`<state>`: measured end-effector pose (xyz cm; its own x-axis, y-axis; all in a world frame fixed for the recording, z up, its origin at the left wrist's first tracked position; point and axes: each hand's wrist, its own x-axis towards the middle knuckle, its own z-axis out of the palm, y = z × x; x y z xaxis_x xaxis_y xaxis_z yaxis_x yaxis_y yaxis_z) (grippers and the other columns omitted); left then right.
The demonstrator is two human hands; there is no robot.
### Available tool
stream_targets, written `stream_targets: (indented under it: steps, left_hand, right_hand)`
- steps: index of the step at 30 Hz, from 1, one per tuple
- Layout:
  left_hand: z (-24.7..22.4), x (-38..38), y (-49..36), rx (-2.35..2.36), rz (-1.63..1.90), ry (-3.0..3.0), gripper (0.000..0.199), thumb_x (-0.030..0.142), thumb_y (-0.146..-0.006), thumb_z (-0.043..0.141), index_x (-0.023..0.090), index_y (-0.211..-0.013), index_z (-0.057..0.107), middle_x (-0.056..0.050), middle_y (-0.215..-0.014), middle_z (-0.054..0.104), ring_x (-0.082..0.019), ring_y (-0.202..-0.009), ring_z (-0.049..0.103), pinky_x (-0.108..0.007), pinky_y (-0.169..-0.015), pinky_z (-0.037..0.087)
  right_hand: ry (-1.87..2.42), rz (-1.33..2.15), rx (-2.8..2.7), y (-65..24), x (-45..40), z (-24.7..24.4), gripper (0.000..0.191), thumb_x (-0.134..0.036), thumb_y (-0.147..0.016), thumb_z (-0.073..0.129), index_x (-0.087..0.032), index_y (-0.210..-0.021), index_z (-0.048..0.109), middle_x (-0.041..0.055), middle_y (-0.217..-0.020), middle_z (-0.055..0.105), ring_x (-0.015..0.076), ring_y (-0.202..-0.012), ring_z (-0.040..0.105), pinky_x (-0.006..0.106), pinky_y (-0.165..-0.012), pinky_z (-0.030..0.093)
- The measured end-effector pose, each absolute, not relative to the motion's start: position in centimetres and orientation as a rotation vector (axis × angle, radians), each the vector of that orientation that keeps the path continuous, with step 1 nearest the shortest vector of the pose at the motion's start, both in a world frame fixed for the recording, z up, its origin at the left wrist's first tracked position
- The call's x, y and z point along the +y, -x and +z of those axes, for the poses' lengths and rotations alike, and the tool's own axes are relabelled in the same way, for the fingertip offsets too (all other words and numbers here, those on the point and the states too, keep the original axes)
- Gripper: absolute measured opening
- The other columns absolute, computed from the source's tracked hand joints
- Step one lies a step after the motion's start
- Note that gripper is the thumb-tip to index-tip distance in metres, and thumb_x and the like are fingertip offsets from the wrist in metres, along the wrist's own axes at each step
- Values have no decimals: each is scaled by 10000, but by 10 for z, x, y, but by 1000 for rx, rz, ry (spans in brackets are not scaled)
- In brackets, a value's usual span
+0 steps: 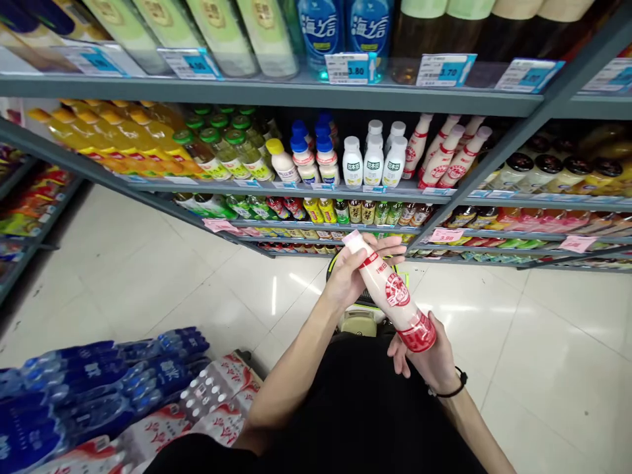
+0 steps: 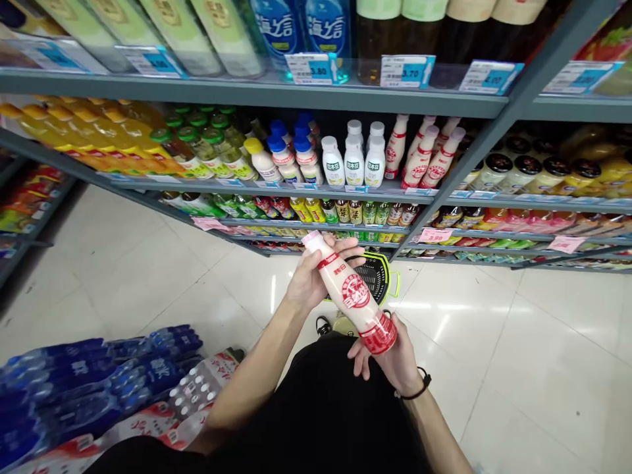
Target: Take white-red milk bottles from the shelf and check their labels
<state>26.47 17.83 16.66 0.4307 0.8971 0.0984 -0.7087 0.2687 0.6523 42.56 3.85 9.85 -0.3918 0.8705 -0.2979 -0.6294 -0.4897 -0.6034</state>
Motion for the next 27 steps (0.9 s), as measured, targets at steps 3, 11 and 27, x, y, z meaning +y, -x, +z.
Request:
stream_targets:
  steps: [3,11,27]
  left_hand:
    - [160,179,-282,383,1098,-643,406,444,-812,849,222,-1095,661,-72,-1175,768,-253,-1055,746,-475,-1060,569]
    - [146,186,-324,531,1113,-597,421,458,-777,859,211,-1065,678,-82,-1207,756,-261,-1069,743,-533,-1153,517]
    - [116,187,-363,608,1228,-537,576,590,-779,808,198,-1188,704,-92,-1167,755,-287,-1248,669,-552,-1236,404]
  right_hand:
    - [647,2264,-321,-441,37,89,915,-837,-972,254,-90,-1301,669,117,-704,729,232,-484,688,210,-346,403]
    - [421,2315,-120,-484,33,46,987,-763,-1028,69,-8,-1360,611,36,-502,611,123,-210,388,177,-219,195]
    - [1012,1395,-858,-567,73,81,687,-370,-885,833,-209,-1462,498,110,-1166,742,213,-889,752,344,-729,666]
